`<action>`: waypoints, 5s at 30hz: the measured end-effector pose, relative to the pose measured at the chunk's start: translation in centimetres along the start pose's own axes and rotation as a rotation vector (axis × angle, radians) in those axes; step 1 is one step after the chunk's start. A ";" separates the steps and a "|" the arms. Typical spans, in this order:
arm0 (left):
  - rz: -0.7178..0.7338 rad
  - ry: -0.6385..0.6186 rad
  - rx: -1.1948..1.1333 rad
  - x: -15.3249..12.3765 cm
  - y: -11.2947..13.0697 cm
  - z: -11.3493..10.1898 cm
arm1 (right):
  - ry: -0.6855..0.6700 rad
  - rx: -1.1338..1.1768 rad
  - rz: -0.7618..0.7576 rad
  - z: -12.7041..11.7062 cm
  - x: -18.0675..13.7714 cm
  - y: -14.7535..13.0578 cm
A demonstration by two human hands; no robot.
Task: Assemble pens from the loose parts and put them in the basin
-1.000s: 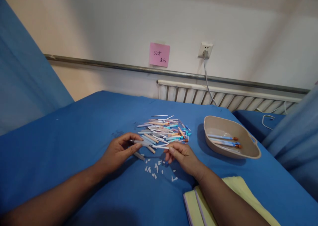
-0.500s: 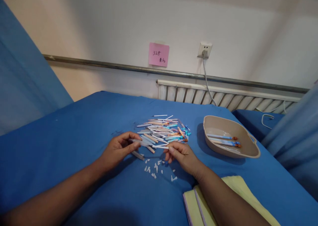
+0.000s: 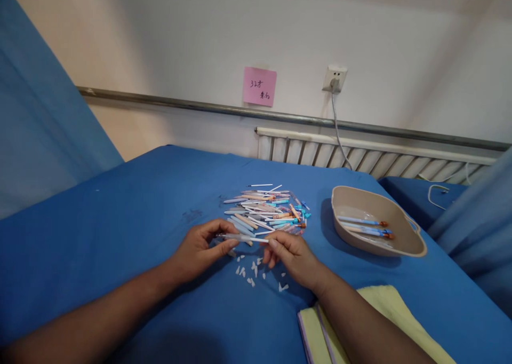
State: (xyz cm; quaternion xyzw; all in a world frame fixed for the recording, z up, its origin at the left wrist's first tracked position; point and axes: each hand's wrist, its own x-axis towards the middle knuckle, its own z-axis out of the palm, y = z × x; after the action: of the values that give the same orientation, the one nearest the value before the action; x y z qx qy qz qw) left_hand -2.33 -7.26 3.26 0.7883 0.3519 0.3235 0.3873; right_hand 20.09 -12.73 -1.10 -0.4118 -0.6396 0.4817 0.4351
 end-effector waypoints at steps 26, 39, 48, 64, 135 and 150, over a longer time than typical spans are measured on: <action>-0.079 -0.048 -0.179 -0.5 0.5 1.5 | -0.045 0.020 0.023 1.2 0.0 -0.7; -0.135 0.006 -0.273 -0.3 0.4 0.2 | -0.024 -0.060 0.005 -0.7 0.0 -0.8; -0.206 0.020 -0.442 0.3 0.7 -0.6 | 0.008 -0.051 0.004 -1.2 0.1 -0.2; -0.227 0.020 -0.462 0.7 0.1 -1.1 | 0.023 0.007 0.025 -1.2 0.1 0.0; -0.340 0.025 -0.430 1.7 -1.4 -0.9 | 0.137 -0.046 0.018 -1.3 0.5 0.8; -0.365 0.019 -0.401 1.8 -1.7 -1.1 | 0.167 -0.077 0.027 -1.3 0.6 0.6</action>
State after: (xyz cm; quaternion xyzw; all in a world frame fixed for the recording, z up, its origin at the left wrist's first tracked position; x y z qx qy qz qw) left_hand -2.71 -4.62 2.78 0.6163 0.4205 0.3191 0.5844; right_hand 21.22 -11.72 -1.37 -0.4755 -0.6136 0.4265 0.4643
